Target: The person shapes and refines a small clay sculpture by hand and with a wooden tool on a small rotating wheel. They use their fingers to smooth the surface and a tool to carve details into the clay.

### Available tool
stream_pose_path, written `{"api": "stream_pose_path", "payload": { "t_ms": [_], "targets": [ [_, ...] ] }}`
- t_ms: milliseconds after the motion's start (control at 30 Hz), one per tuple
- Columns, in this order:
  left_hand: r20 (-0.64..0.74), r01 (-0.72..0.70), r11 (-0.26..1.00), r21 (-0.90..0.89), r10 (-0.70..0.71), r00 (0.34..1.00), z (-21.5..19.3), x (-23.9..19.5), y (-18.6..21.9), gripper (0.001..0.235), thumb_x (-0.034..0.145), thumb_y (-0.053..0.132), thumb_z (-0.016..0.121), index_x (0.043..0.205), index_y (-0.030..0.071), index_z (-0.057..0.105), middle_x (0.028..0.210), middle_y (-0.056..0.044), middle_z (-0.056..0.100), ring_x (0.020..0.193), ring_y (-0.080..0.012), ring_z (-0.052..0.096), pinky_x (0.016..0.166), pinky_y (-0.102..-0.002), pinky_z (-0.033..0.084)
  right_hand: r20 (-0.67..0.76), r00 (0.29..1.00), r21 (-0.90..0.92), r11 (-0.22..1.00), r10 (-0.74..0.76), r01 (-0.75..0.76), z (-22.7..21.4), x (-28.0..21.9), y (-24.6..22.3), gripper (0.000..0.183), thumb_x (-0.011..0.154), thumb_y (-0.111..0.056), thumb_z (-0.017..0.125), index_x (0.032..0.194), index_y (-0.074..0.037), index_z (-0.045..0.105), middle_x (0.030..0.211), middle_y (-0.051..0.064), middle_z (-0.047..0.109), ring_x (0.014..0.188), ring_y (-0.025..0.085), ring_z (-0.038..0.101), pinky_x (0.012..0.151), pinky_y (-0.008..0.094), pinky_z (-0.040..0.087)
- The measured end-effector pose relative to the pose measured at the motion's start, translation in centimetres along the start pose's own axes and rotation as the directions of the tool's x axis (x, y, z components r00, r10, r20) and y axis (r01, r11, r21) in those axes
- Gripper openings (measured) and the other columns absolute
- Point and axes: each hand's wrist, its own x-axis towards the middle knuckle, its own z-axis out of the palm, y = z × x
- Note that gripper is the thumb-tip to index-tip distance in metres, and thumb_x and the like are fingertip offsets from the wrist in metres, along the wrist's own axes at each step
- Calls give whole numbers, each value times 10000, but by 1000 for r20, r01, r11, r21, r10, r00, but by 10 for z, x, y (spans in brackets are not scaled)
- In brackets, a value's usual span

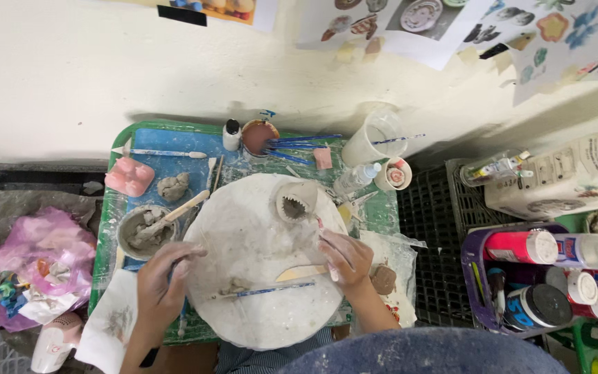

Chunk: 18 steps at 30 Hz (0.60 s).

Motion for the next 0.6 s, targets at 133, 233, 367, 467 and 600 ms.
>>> {"api": "stream_pose_path", "payload": {
  "t_ms": [133,233,367,467,600],
  "targets": [
    [9,-66,996,60,65,998,19,8,-8,256,977,164,564,1134,4,689,1067,-103,763,921,-197,714,863,-311,550,-12,999,37,998,-44,44,12,2,4,217,876,-29,655,1087,-70,620,1056,130,738,857,282,760,699,355,630],
    [-17,-13,999,53,14,1000,28,8,-7,328,984,221,547,1198,2,666,1061,-102,763,843,-193,701,769,-302,552,-29,997,57,996,-65,67,19,2,5,189,905,-50,640,1089,-70,600,1069,138,737,828,277,757,676,352,623],
    [-10,-83,995,49,84,996,28,9,-3,355,1034,264,497,1243,25,654,1074,-106,743,905,-221,716,817,-312,550,-38,997,34,997,-68,70,20,0,5,177,947,-75,635,1112,-90,574,1077,131,734,827,276,758,676,351,621],
    [6,-66,992,110,65,998,27,9,1,369,1029,289,503,1237,32,666,1059,-105,752,873,-231,708,813,-317,546,-23,997,18,997,-76,77,21,2,5,180,956,-89,645,1118,-101,566,1080,129,735,825,274,758,663,346,611],
    [10,-112,984,140,112,994,27,10,4,379,1031,299,496,1239,30,663,1072,-110,753,889,-234,705,812,-320,541,8,995,0,995,-104,104,20,8,3,192,939,-112,644,1117,-97,572,1071,127,739,798,264,745,615,333,571]
  ]
}}
